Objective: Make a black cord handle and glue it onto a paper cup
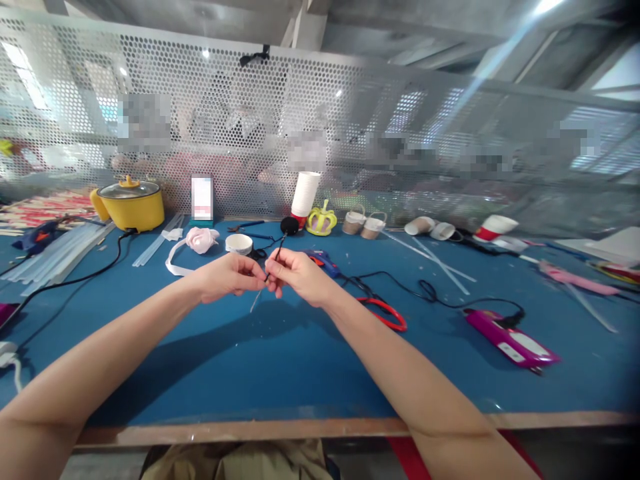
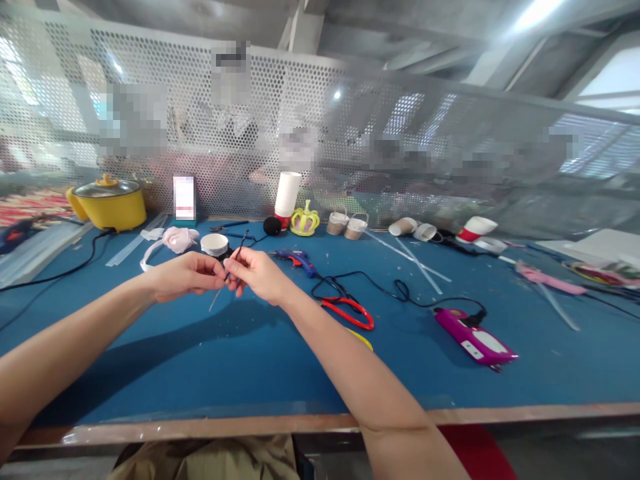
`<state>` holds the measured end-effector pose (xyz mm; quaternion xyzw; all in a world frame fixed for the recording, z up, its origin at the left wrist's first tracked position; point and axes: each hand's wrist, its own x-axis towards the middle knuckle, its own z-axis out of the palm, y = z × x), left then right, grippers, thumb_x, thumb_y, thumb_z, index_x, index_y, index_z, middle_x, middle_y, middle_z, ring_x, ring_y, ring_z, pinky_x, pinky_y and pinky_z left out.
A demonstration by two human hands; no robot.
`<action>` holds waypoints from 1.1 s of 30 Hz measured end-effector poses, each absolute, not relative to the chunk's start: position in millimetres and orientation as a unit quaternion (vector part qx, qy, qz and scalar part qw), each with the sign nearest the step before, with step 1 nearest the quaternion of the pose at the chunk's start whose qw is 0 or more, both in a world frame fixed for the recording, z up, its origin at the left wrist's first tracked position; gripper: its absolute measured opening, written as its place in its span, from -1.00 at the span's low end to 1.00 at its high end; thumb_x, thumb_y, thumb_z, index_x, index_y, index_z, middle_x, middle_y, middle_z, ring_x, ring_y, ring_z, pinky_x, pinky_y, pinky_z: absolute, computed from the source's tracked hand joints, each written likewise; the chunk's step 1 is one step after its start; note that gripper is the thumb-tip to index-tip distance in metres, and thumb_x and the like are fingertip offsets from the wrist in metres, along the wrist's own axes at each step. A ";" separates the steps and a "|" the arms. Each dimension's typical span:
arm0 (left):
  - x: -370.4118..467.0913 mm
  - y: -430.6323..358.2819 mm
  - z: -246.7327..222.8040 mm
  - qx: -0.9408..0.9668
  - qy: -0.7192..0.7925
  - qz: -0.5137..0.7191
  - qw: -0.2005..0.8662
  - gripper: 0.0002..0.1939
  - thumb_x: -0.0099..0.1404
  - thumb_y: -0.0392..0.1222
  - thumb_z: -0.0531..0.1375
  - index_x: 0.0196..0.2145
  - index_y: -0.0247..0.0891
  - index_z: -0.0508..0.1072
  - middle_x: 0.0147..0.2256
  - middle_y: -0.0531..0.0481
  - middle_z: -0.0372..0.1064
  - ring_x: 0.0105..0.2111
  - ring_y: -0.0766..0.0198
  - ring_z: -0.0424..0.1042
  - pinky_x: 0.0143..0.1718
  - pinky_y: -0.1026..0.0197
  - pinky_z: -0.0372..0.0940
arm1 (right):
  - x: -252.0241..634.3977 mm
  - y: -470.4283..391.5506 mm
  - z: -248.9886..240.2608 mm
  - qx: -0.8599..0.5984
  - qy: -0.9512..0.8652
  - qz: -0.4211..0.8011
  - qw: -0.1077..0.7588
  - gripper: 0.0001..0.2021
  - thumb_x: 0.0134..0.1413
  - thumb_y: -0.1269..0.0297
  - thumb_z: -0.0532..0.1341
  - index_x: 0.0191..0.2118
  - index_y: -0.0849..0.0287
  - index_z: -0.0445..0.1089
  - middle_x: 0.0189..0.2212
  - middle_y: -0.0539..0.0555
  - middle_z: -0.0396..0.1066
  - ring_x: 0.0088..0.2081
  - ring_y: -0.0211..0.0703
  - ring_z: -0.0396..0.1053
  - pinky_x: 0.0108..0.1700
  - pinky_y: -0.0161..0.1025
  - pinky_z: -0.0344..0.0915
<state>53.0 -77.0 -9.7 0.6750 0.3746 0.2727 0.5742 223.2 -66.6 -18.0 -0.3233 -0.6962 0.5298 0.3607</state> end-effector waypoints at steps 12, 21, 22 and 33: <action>56.7 -76.6 -13.5 0.731 0.423 0.287 0.451 -0.88 -0.02 -0.22 0.17 -0.55 -0.36 0.34 -0.59 0.10 0.24 -0.57 0.44 0.15 -0.52 0.33 0.05 | 221.1 -71.8 -15.1 -0.386 -0.734 0.437 0.347 -0.79 0.07 0.20 0.13 -0.47 0.21 0.18 -0.66 -0.07 0.30 -0.67 -0.38 0.27 -0.59 -0.40 0.23; 59.1 -76.8 -17.7 0.739 0.424 0.292 0.435 -0.88 -0.01 -0.22 0.14 -0.56 -0.35 0.33 -0.62 0.12 0.20 -0.60 0.45 0.09 -0.56 0.33 0.00 | 218.5 -71.6 -20.1 -0.398 -0.732 0.411 0.371 -0.71 -0.01 0.08 0.16 -0.50 0.21 0.19 -0.69 -0.07 0.28 -0.68 -0.36 0.26 -0.60 -0.38 0.23; 59.4 -77.3 -17.6 0.737 0.420 0.295 0.440 -0.88 -0.01 -0.22 0.14 -0.56 -0.35 0.32 -0.62 0.12 0.20 -0.60 0.45 0.09 -0.56 0.33 -0.01 | 218.4 -71.2 -21.2 -0.396 -0.730 0.411 0.376 -0.69 -0.03 0.05 0.17 -0.50 0.21 0.19 -0.70 -0.07 0.28 -0.68 -0.36 0.26 -0.61 -0.38 0.23; 54.4 -77.3 -14.8 0.686 0.370 0.270 0.565 -0.81 0.02 -0.16 0.20 -0.48 -0.38 0.38 -0.58 0.10 0.19 -0.62 0.51 0.02 -0.64 0.38 -0.09 | 220.3 -71.6 -15.6 -0.308 -0.732 0.488 0.363 -0.66 -0.11 0.00 0.22 -0.46 0.22 0.24 -0.55 -0.05 0.32 -0.63 -0.40 0.26 -0.59 -0.39 0.26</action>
